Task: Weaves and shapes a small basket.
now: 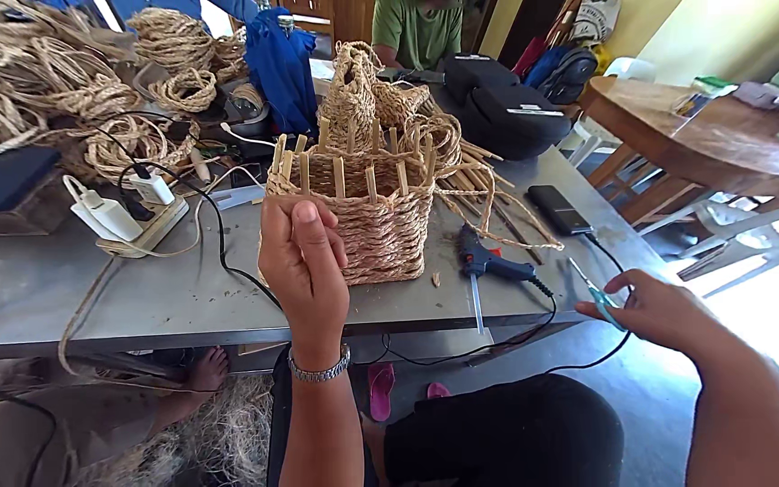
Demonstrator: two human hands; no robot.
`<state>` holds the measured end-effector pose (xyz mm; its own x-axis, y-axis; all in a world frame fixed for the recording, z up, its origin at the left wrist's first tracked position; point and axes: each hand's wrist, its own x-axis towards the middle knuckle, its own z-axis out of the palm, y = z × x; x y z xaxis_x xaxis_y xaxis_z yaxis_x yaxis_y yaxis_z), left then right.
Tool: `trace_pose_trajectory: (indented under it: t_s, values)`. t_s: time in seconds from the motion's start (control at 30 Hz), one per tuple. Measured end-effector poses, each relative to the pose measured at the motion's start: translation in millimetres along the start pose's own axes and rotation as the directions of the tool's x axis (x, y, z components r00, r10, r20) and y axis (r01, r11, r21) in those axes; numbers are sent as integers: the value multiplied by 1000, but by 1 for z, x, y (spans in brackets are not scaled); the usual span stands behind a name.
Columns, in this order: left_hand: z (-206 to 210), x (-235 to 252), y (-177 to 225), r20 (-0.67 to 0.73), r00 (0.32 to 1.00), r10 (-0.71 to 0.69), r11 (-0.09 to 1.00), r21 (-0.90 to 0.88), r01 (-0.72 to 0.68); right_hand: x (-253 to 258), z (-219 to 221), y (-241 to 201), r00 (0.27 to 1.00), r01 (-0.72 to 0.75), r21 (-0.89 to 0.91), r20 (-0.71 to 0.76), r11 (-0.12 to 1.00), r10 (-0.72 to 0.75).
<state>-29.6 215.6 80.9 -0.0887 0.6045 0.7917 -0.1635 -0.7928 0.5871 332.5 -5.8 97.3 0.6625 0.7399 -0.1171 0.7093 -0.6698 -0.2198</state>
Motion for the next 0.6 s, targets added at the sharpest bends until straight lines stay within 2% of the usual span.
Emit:
trace_pose_trajectory:
  t_s: [0.13,0.27,0.47,0.6]
  values:
    - [2,1,6,61,998,-21,1000,18,20,28,-8,-2,996,22,-40,91,999,-18]
    - [4,1,3,166,984,-65,990,132,44,56,-4,-1,994,-14,2,108,1000,14]
    - [14,-1,-3,203,975,-93,971,234,44,54,-12,-19,985,-5,-20,173,1000,9]
    - [22,-3,-4,205,971,-126,968,240,75,62,-11,-23,988,33,-35,152,999,-27]
